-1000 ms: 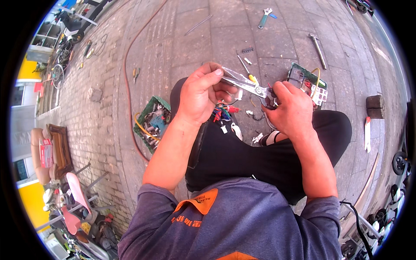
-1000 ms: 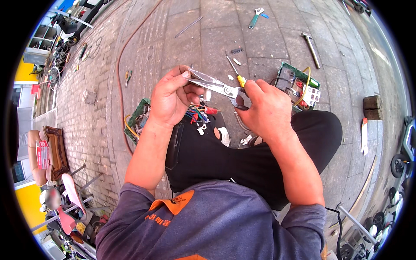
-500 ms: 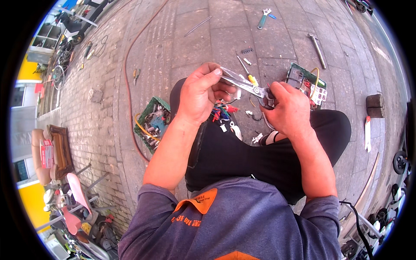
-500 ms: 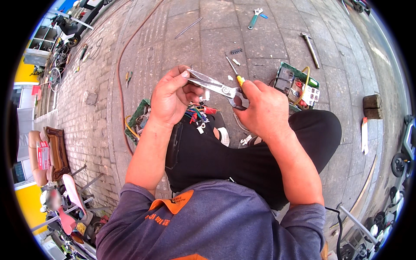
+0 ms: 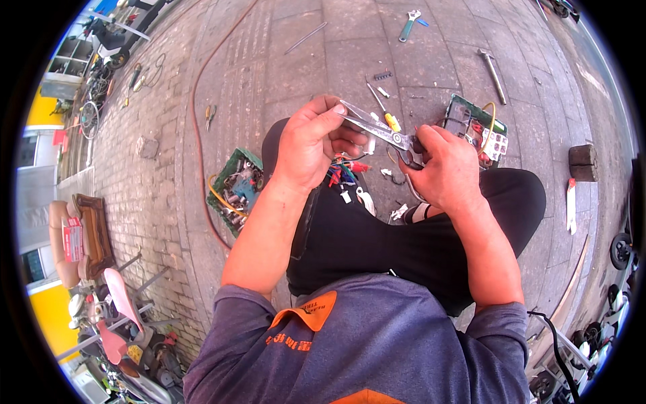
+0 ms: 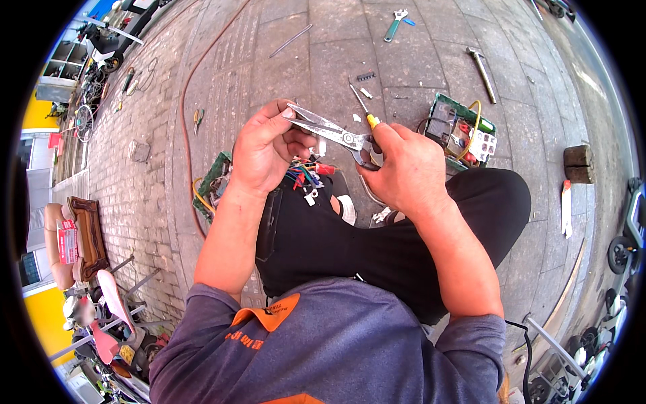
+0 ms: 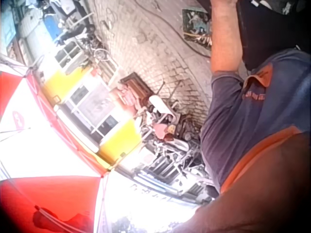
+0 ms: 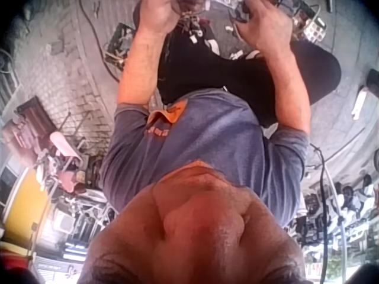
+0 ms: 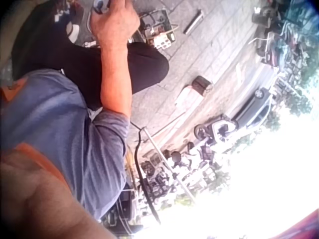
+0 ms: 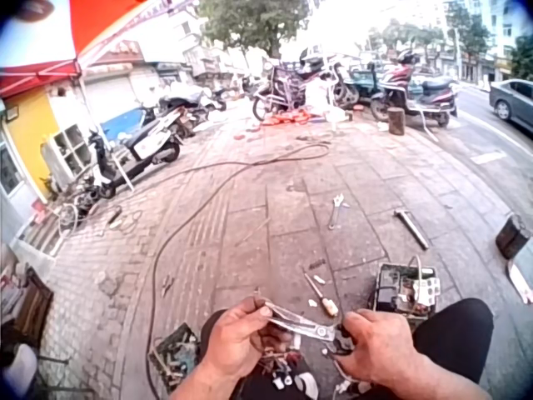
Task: The person sits on the ground and works on a bundle of electrical wires. They use pliers to strip wire insulation, twist wire ends together, and use a screwdriver to tighten connections within a black plastic housing.
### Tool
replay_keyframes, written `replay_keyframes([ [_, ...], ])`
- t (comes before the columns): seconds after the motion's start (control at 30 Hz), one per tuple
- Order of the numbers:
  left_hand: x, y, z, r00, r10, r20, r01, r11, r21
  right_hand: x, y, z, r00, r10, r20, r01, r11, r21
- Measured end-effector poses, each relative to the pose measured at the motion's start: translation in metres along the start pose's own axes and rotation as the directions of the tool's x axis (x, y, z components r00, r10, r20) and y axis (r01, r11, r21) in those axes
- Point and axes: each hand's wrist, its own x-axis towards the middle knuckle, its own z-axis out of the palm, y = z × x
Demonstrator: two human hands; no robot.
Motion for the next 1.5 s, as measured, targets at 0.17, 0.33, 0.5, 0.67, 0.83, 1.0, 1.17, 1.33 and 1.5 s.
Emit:
replay_keyframes([
  [0.17, 0.0, -0.001, -0.003, 1.0, 0.016, 0.015, -0.016, 1.0, -0.01, 0.001, -0.001, -0.002, 1.0, -0.008, 0.01, 0.008, 1.0, -0.009],
  [0.33, -0.001, -0.003, 0.0, 0.999, 0.052, 0.002, -0.052, 0.999, 0.017, 0.001, -0.003, -0.004, 0.999, 0.025, 0.022, -0.025, 1.0, -0.007],
  [0.5, -0.003, -0.002, 0.004, 0.997, 0.078, -0.026, -0.076, 0.996, 0.053, 0.002, -0.007, -0.007, 0.998, 0.057, 0.029, -0.058, 0.998, 0.014],
  [0.67, -0.004, -0.002, 0.006, 0.996, 0.089, -0.029, -0.087, 0.994, 0.067, 0.001, -0.006, -0.007, 0.998, 0.057, 0.031, -0.058, 0.998, 0.024],
  [0.83, -0.003, -0.001, 0.006, 0.996, 0.09, -0.026, -0.087, 0.992, 0.087, 0.001, -0.004, -0.006, 0.999, 0.042, 0.03, -0.043, 0.999, 0.006],
  [1.0, -0.004, -0.001, 0.007, 0.995, 0.101, 0.005, -0.101, 0.99, 0.103, 0.001, -0.002, -0.002, 1.0, 0.019, -0.002, -0.019, 0.998, 0.06],
  [1.17, -0.003, -0.005, 0.007, 0.994, 0.1, 0.038, -0.104, 0.987, 0.122, 0.002, -0.001, -0.002, 1.0, -0.009, 0.0, 0.009, 1.0, 0.022],
  [1.33, -0.002, -0.005, 0.005, 0.995, 0.087, 0.044, -0.092, 0.989, 0.116, 0.003, -0.006, -0.004, 1.0, 0.003, 0.005, -0.003, 0.999, 0.043],
  [1.5, -0.002, -0.007, 0.006, 0.996, 0.092, 0.019, -0.093, 0.989, 0.111, 0.002, -0.005, -0.005, 1.0, 0.008, 0.01, -0.009, 0.997, 0.083],
])
